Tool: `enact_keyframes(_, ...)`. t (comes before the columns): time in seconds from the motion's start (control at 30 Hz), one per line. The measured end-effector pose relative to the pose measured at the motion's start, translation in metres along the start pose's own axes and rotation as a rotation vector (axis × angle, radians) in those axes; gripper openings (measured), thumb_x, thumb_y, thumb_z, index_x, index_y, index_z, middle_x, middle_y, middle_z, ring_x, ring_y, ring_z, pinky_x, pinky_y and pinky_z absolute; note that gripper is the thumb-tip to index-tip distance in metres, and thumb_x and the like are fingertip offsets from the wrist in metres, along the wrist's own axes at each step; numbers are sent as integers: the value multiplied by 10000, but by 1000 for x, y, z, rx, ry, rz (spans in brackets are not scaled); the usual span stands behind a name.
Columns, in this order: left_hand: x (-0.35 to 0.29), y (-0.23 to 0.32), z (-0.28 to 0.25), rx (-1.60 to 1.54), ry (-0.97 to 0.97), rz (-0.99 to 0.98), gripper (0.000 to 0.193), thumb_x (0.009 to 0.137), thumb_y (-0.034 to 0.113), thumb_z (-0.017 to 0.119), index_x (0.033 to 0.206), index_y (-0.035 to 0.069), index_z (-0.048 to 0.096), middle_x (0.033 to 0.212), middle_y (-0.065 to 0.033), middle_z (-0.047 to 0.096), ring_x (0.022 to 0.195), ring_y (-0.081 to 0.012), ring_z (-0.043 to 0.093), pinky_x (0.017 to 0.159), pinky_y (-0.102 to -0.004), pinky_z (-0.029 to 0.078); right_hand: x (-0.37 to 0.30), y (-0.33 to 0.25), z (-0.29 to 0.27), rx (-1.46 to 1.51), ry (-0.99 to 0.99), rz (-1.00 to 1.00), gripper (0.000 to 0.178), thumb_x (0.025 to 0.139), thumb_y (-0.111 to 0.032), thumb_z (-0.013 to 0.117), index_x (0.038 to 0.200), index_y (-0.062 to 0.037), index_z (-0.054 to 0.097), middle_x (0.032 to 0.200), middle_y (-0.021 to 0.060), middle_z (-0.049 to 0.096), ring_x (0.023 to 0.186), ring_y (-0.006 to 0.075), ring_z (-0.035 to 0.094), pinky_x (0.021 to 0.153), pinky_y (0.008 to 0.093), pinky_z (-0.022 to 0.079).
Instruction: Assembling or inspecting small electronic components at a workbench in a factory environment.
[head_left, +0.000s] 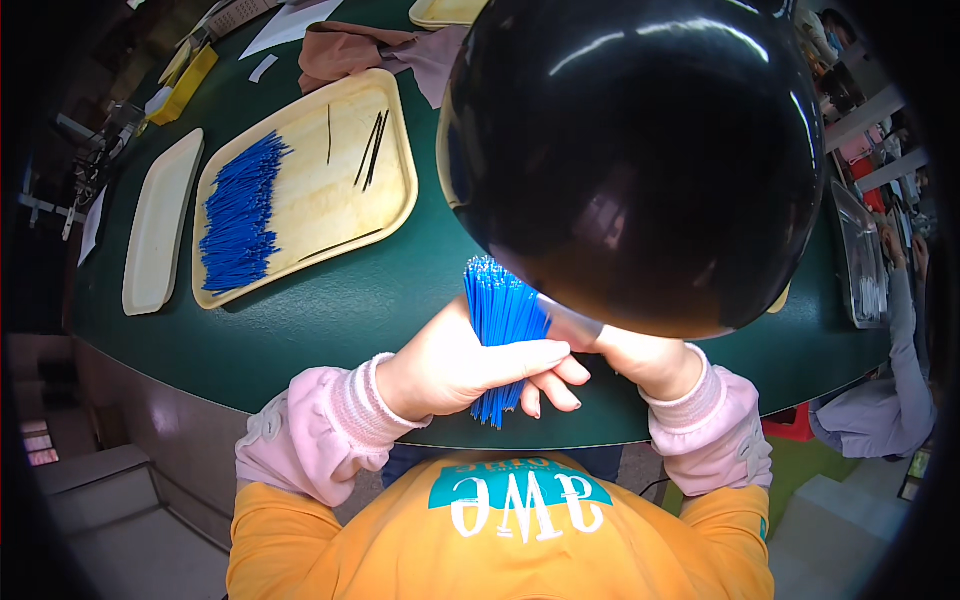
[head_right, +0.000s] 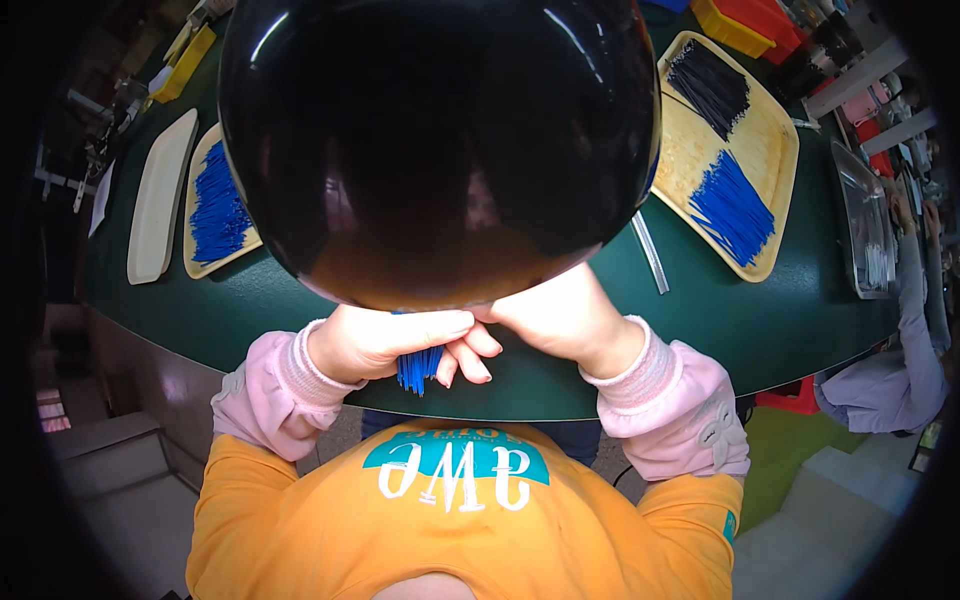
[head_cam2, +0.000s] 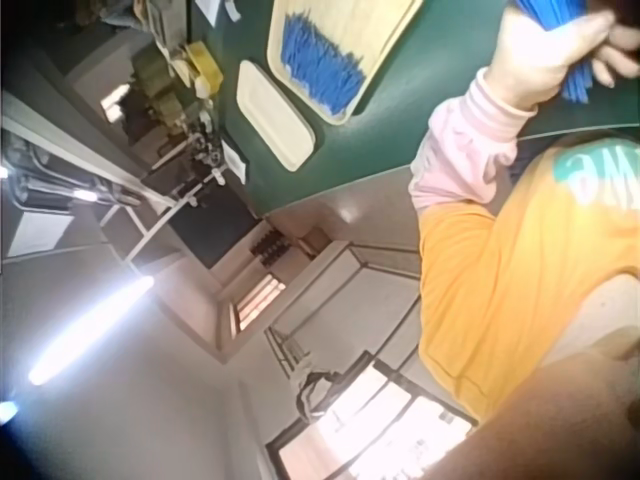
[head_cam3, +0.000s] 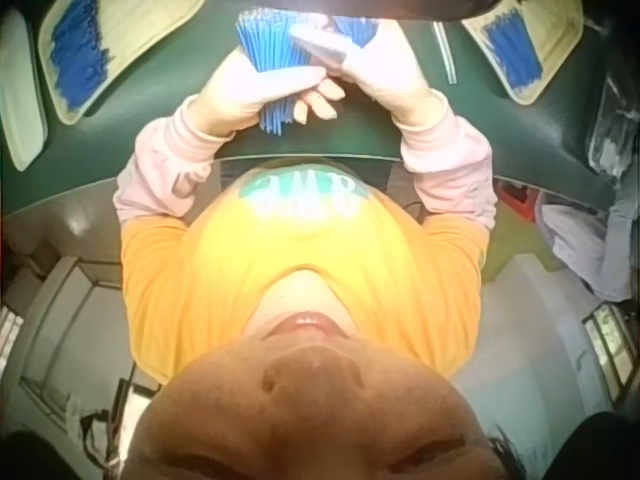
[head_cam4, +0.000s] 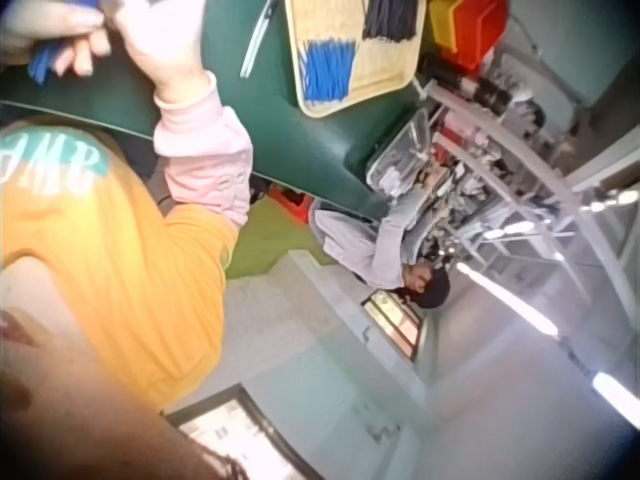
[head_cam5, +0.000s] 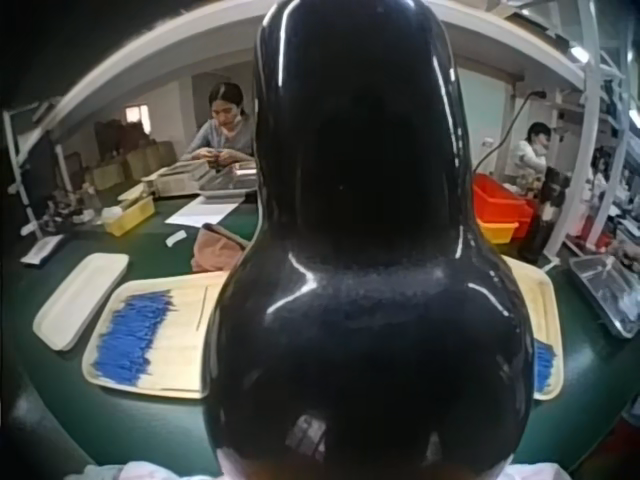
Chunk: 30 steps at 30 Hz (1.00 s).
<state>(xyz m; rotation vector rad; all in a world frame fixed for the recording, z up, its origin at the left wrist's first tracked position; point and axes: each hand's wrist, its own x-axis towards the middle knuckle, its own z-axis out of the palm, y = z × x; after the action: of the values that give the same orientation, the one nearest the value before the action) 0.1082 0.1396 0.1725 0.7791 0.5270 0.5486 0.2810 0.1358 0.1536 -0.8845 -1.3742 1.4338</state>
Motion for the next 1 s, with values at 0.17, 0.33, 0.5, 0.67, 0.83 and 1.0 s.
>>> enact_keyframes(0.17,3,-6,1,-28,118,68,215,772,70,538,948,-43,484,744,-131,584,635,-170,600,573,-241,501,-2,1,-1,78,-27,53,169,689,0,603,842,23,536,778,63,559,672,113,535,573,219,436)
enact_keyframes(0.33,2,-8,-5,-92,178,58,99,732,36,581,785,-35,537,654,-103,572,575,-159,591,535,-242,498,-7,2,-11,-166,142,-82,231,693,1,587,904,29,500,821,78,551,667,118,534,579,226,431)
enact_keyframes(0.5,3,-3,-1,-146,215,17,88,717,33,599,752,-32,550,626,-97,567,564,-154,590,527,-236,494,-8,9,-20,-272,198,-228,310,711,-8,560,997,24,445,856,84,552,678,148,537,610,256,428)
enact_keyframes(0.67,4,-7,-5,-27,216,111,89,720,36,596,762,-30,554,634,-97,572,565,-151,591,527,-229,492,2,-2,-16,-882,116,-745,133,584,17,575,712,-12,549,746,73,570,627,211,548,594,312,445)
enact_keyframes(0.83,4,-8,-6,36,235,127,89,718,31,595,765,-33,554,640,-103,579,565,-147,589,535,-218,487,6,-21,-4,-853,170,-689,105,607,70,506,665,-4,554,647,72,560,547,175,542,514,252,423)
enact_keyframes(1.0,4,-8,-6,25,247,118,94,717,31,596,769,-35,554,641,-108,579,564,-141,586,537,-215,485,0,-19,-11,-724,156,-515,82,656,56,480,677,17,549,608,73,557,498,150,536,475,217,407)
